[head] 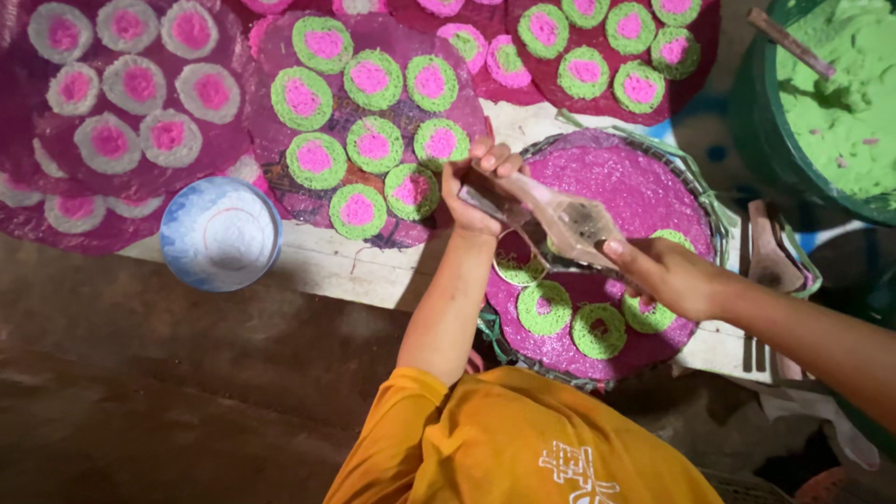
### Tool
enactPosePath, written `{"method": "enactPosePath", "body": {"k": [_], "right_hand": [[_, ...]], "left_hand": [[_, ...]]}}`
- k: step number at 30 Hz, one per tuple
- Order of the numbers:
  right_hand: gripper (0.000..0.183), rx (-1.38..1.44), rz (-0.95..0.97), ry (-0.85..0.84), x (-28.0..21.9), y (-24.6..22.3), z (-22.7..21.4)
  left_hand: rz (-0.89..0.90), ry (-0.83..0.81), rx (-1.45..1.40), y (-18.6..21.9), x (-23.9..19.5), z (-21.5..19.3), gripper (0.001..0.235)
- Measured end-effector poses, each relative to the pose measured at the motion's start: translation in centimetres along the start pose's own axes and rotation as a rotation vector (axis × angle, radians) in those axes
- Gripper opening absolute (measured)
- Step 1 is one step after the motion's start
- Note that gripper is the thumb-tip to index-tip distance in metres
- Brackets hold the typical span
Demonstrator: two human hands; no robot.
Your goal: The person assembles colorful snacks by placing green dough rings onto pink bases using a manual mold tool and then scooping more dough from bowls.
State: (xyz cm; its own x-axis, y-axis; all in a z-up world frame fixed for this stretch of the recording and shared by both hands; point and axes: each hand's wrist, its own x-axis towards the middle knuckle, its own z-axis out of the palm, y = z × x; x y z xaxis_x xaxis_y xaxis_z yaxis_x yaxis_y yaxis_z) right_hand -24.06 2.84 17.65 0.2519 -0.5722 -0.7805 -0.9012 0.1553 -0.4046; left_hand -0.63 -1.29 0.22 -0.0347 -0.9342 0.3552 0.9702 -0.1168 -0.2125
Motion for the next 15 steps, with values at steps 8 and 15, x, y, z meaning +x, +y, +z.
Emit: {"method": "enactPosePath", "body": {"k": [8,15], "right_hand": [[0.071,0.083,-0.209,0.109,1.1,-0.9,2.0],[0.076,0.126,-0.138,-0.007,2.0,0.1,3.9]], "left_hand": [[-0.099,-0.088,0.127,2.7,2.8,2.7,0.025],[-0.060,-0.029,0.130,3.2,-0.2,3.3,0.039]]}}
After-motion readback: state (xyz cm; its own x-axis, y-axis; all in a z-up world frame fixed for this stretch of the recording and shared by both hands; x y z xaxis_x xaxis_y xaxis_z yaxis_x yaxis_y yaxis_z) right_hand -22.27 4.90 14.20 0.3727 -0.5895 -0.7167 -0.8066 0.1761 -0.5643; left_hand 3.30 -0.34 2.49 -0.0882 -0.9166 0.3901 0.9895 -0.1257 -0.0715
